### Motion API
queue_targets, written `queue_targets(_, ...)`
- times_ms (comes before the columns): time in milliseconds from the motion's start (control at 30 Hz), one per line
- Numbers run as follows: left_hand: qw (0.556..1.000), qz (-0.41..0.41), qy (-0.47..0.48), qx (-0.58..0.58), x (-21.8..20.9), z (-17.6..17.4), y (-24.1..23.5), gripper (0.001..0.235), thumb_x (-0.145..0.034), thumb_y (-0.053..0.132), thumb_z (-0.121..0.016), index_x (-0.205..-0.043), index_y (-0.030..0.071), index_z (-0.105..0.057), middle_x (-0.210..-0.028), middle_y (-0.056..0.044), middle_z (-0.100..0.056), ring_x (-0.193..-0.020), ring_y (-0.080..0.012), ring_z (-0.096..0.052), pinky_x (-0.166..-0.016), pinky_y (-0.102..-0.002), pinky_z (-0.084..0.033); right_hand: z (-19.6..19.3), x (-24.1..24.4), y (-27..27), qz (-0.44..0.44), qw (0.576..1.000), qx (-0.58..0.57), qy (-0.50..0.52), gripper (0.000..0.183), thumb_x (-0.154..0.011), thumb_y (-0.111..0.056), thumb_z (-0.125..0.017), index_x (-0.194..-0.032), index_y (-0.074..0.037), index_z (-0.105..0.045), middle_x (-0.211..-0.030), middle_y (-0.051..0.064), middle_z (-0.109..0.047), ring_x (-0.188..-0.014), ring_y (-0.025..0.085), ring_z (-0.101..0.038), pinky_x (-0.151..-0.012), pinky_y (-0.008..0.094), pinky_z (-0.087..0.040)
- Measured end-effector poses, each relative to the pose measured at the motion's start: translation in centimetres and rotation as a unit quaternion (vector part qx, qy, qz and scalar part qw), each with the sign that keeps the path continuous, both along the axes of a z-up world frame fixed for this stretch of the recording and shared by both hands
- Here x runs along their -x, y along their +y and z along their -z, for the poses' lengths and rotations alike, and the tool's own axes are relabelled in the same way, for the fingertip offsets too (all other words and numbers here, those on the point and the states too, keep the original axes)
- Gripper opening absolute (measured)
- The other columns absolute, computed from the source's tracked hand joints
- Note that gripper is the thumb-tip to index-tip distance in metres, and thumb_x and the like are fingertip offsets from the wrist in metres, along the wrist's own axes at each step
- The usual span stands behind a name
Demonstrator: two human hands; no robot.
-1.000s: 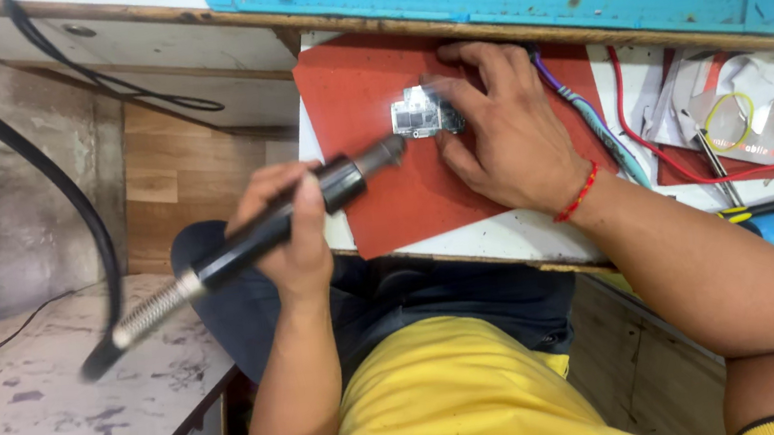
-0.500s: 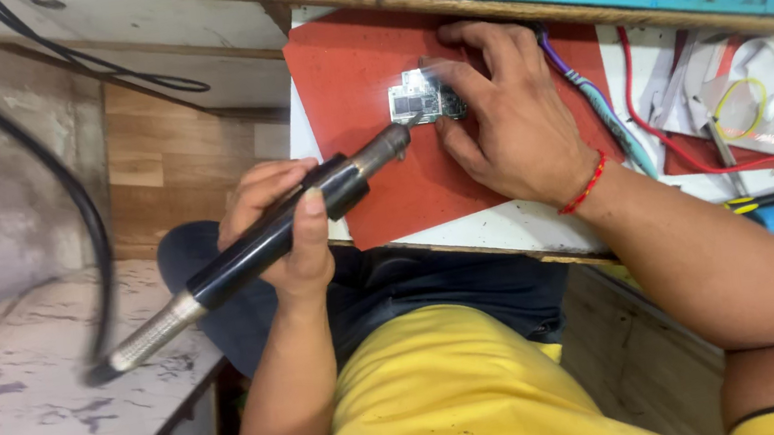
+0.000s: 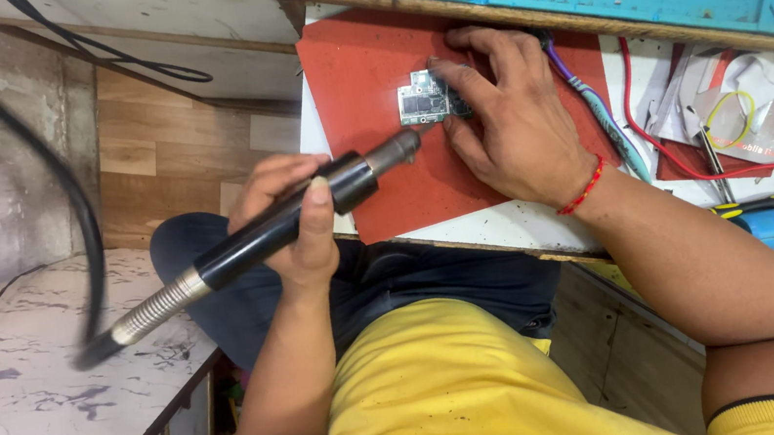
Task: The person uses a hot air gun to heat a small circuit board placed on a red mat. They then use a purple tool to scrape or clean the surface of the board. The person is seated at a cluttered workbench with various tools and electronic parts visible.
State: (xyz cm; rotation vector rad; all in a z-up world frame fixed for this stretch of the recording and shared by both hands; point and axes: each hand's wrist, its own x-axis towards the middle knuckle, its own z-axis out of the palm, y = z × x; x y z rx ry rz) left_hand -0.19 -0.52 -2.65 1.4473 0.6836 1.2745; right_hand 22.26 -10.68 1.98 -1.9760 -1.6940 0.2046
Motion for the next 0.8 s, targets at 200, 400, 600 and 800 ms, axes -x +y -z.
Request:
queue_targets(200, 0.997, -0.005, 0.068, -0.028, 0.2, -0.9, 0.5, 0.025, -0.099, 0.022, -0.069, -0.108, -0.002, -0.068, -0.105, -0.013, -0.072, -0.093, -0.0193, -0.069, -0.087, -0.030, -0.054, 0.1, 0.0, -0.2, 0.001, 1.000, 0.004, 0.007, 0.048, -0.089, -0.011, -0.074, -0.135, -0.005, -0.064, -0.145, 0.018, -0.049, -0.131, 0.040, -0.045, -0.113, 0.049, -0.042)
queue_targets(400, 0.999, -0.048, -0.003, 0.009, -0.1, -1.2, 0.4, 0.026, -0.098, 0.024, -0.070, -0.103, -0.001, -0.067, -0.102, -0.011, -0.072, -0.092, -0.0186, -0.068, -0.089, -0.031, -0.055, 0.0, 0.2, 0.0, -0.002, 1.000, -0.003, 0.005, 0.049, -0.088, -0.011, -0.074, -0.136, -0.005, -0.064, -0.144, 0.018, -0.050, -0.130, 0.041, -0.045, -0.112, 0.049, -0.042)
queue_targets(600, 0.997, -0.048, 0.056, 0.006, 0.3, -1.0, 0.0, 0.027, -0.099, 0.026, -0.069, -0.101, -0.001, -0.069, -0.100, -0.011, -0.072, -0.090, -0.0175, -0.067, -0.082, -0.029, -0.054, 0.0, 0.2, 0.1, -0.001, 1.000, -0.002, 0.002, 0.052, -0.086, -0.010, -0.074, -0.136, -0.006, -0.064, -0.144, 0.019, -0.051, -0.130, 0.041, -0.045, -0.112, 0.050, -0.042)
queue_targets(800, 0.997, -0.009, 0.059, -0.052, 0.0, -1.7, 0.2, 0.024, -0.099, 0.023, -0.070, -0.103, -0.001, -0.067, -0.104, -0.012, -0.073, -0.097, -0.0194, -0.071, -0.088, -0.031, -0.056, -0.2, 0.3, 0.2, -0.001, 1.000, -0.001, -0.006, 0.052, -0.085, -0.011, -0.074, -0.136, -0.006, -0.064, -0.144, 0.019, -0.051, -0.130, 0.041, -0.045, -0.113, 0.051, -0.040)
